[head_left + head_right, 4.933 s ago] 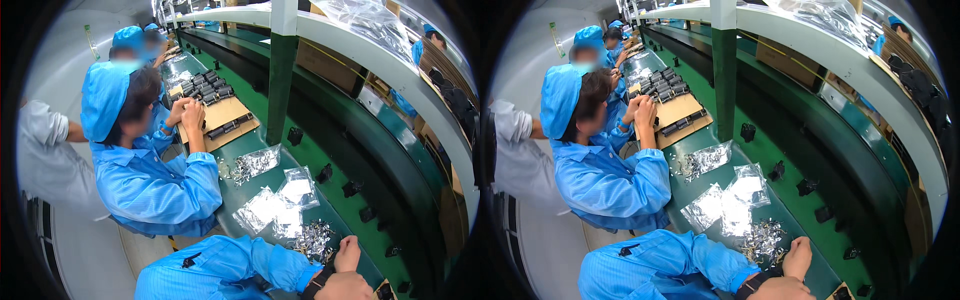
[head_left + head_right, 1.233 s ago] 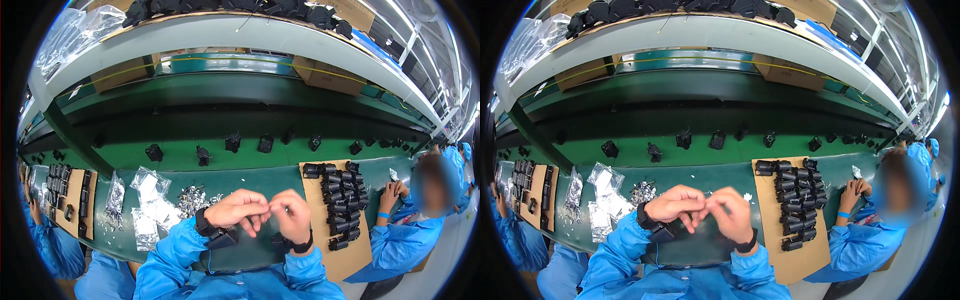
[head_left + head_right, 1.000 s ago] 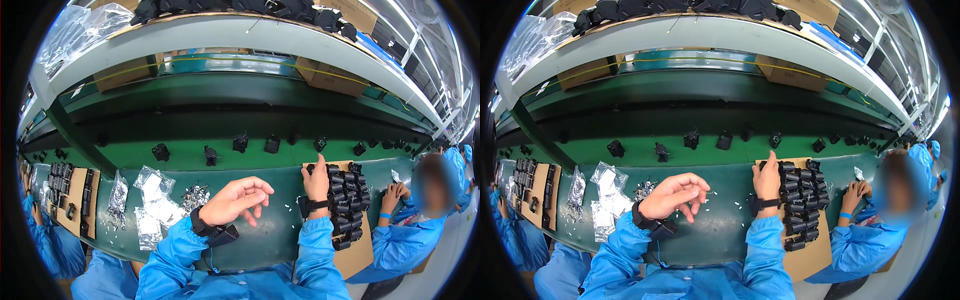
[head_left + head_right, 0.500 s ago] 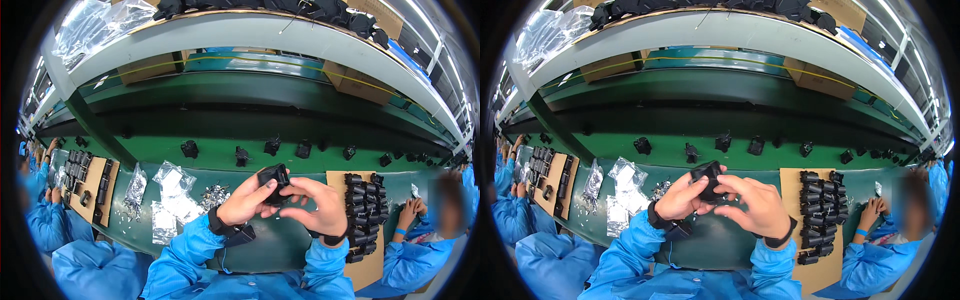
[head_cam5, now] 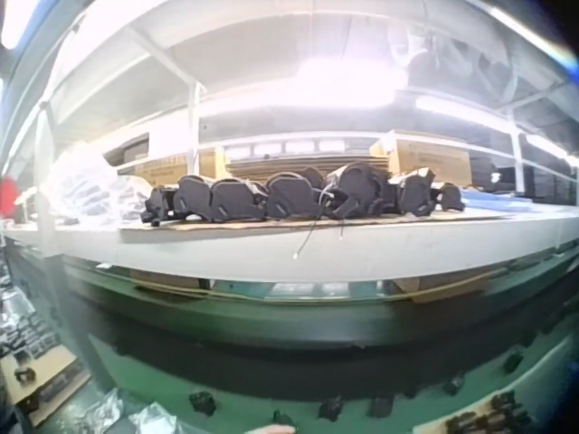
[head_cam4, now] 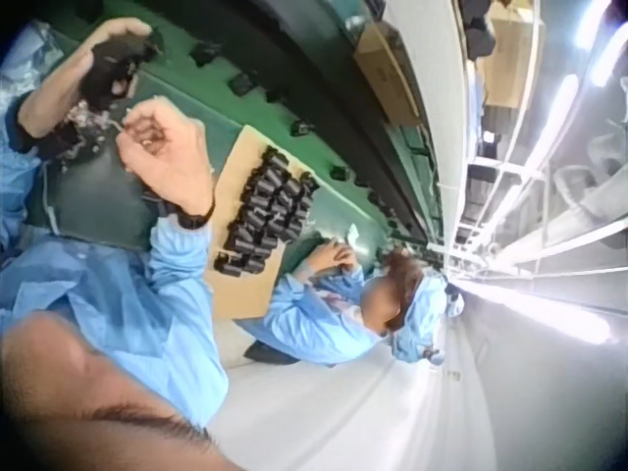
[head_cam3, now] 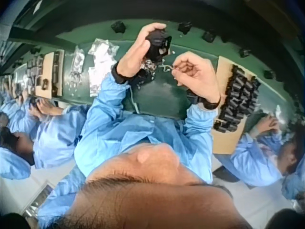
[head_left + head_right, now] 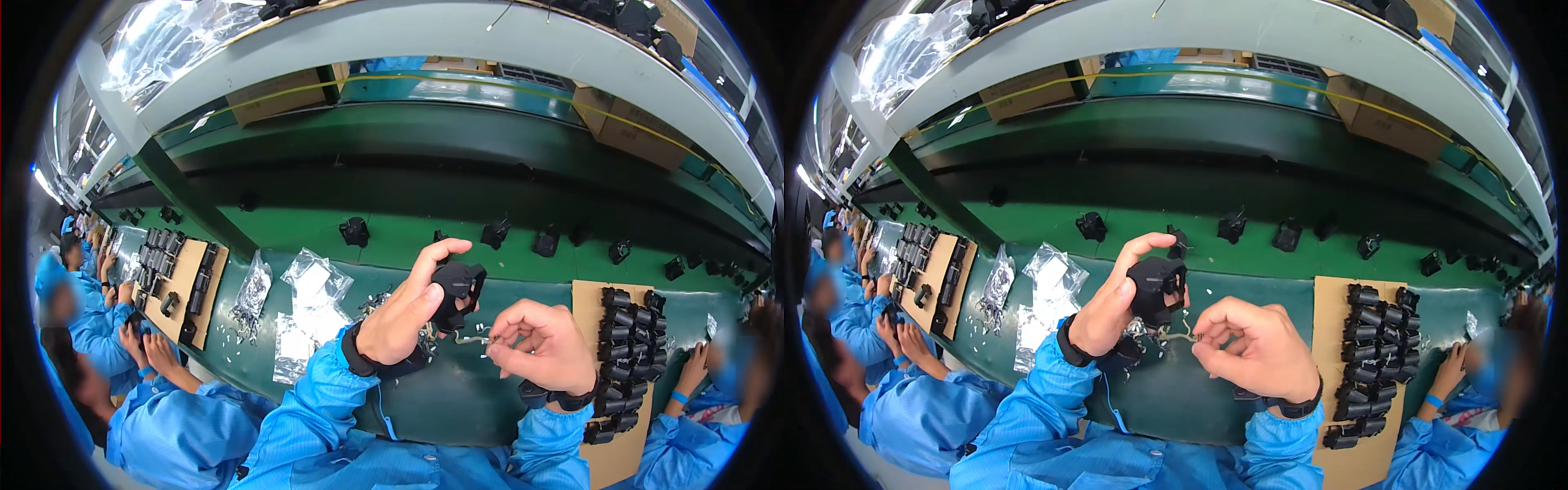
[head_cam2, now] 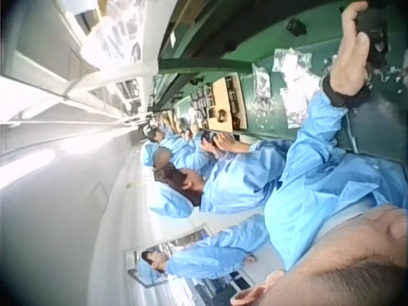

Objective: Assembling small black plastic electronic components by hand at a factory workbench.

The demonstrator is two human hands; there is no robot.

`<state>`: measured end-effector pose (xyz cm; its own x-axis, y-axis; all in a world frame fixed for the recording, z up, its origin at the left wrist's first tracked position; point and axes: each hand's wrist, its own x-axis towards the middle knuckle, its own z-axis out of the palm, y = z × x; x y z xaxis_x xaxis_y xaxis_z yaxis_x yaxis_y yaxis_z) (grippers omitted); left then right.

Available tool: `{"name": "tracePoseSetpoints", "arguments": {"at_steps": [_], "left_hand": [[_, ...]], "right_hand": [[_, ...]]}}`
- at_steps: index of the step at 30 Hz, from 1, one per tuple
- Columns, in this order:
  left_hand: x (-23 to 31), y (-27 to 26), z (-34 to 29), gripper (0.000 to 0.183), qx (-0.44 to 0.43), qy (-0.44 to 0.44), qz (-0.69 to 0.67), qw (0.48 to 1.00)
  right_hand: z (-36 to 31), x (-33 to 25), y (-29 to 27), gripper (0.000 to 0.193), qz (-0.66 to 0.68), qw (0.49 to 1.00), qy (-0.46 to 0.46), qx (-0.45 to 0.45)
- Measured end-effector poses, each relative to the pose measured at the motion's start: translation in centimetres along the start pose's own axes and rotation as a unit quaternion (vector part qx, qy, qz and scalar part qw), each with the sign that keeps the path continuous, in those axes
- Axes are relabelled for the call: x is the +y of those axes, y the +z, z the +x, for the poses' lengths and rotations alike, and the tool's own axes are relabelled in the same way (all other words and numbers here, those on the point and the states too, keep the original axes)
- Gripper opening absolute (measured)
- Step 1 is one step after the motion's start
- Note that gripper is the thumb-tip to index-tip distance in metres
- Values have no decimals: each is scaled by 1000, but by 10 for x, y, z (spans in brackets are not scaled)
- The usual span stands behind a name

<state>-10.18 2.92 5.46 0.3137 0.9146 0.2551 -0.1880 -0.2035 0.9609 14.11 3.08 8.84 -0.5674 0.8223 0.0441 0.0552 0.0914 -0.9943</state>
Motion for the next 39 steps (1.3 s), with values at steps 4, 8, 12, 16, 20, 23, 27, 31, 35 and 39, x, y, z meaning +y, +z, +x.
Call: {"name": "tracePoseSetpoints", "arguments": {"at_steps": [4,8,12,16,20,23,27,31,35,39], "left_hand": [[4,1,-1,69,22,34,173,984],[20,3,-2,69,22,16,285,958],[19,8,-3,64,25,58,322,945],[13,11,-2,60,40,85,344,934],[13,13,-1,56,44,102,359,927],[16,16,-1,56,35,82,355,931],[10,19,-1,58,37,80,345,935],[12,17,0,63,51,48,264,962],[6,12,-1,66,68,10,171,983],[6,11,1,66,63,5,147,987]], "right_hand": [[-1,-4,-2,11,14,999,47,17],[0,4,-2,11,-41,998,38,35],[4,8,4,13,-146,988,-1,57],[4,10,4,13,-129,991,-4,40],[3,12,4,13,-111,993,-3,47],[7,12,5,13,-93,994,10,54],[8,12,11,12,-40,997,5,70],[12,12,13,11,6,999,-1,45],[20,20,14,11,-9,997,-77,5],[23,34,15,10,73,994,-80,-6]]}}
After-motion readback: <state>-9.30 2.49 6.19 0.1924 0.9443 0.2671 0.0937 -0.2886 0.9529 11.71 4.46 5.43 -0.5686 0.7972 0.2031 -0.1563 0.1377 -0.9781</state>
